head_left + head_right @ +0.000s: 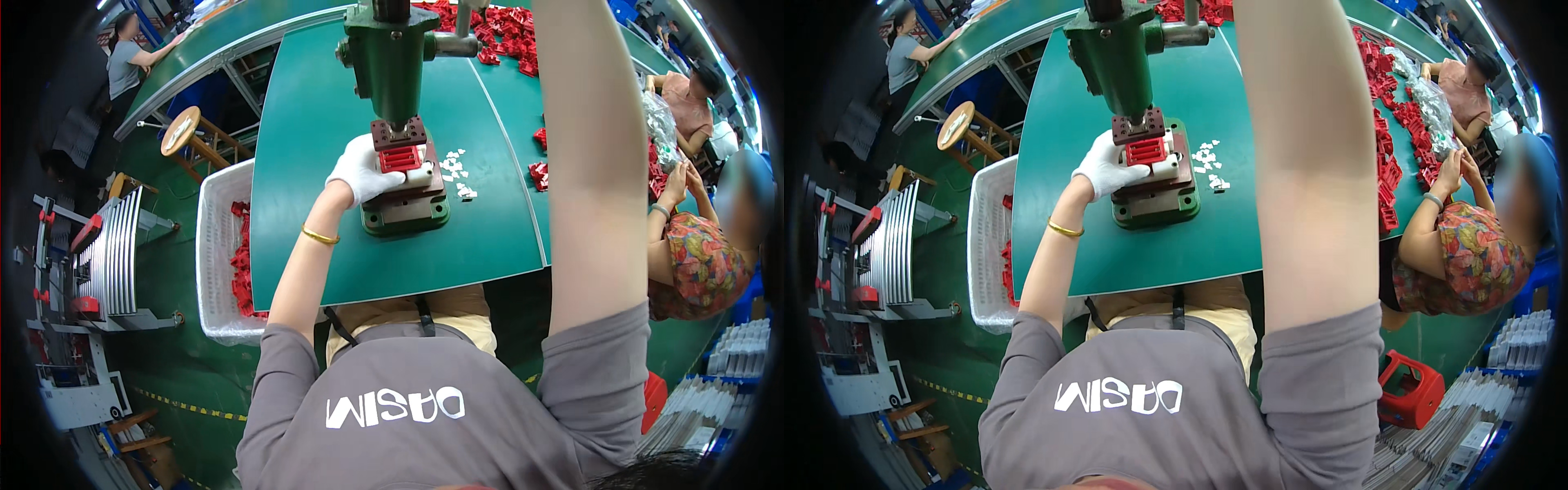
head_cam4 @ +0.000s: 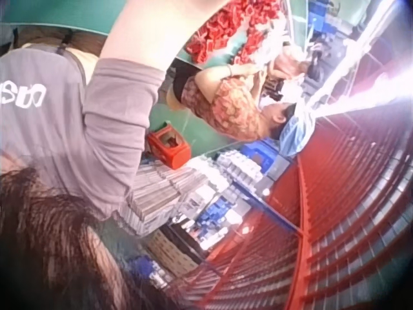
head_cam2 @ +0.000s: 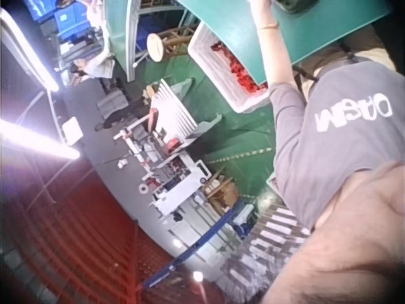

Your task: Operating a manual press to insert white plastic components into red plastic housings on a production line.

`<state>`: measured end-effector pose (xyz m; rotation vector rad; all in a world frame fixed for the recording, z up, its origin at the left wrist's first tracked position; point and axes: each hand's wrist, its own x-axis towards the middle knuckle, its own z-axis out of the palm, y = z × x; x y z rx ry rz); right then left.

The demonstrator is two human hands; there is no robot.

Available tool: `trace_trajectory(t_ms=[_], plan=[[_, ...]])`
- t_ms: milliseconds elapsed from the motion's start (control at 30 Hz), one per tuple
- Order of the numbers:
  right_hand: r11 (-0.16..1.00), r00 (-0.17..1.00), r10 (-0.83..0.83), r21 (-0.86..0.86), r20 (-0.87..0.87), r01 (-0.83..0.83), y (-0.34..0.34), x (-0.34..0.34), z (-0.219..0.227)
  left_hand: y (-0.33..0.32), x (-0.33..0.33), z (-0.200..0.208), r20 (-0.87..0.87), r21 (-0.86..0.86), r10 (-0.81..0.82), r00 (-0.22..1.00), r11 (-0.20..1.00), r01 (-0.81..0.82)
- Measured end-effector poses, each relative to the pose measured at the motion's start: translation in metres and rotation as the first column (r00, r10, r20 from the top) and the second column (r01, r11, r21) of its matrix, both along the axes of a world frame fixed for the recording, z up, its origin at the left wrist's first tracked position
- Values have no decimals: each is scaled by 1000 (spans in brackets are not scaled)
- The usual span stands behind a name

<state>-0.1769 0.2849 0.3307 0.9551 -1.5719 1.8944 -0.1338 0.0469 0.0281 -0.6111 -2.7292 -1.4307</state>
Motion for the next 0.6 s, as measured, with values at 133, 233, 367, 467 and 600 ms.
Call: trace_trajectory(t_ms=[133,233,367,467,600], plan=[[942,966,210,-294,148,-160,-3,-23,-51,4,-24,-1,154,-22,-49,987,998,53],[819,736,-566,-150,-371,554,19,-35,-164,-3,-26,-7,217,29,-44,975,999,39],[909,809,-404,85,428,409,23,52,-314,-5,-6,3,267,495,-133,955,869,-18],[933,705,-343,137,621,333,23,111,-387,-9,20,-3,166,476,148,975,854,-211],[912,664,-402,207,630,355,33,148,-405,-21,66,-15,80,297,293,953,906,-303]])
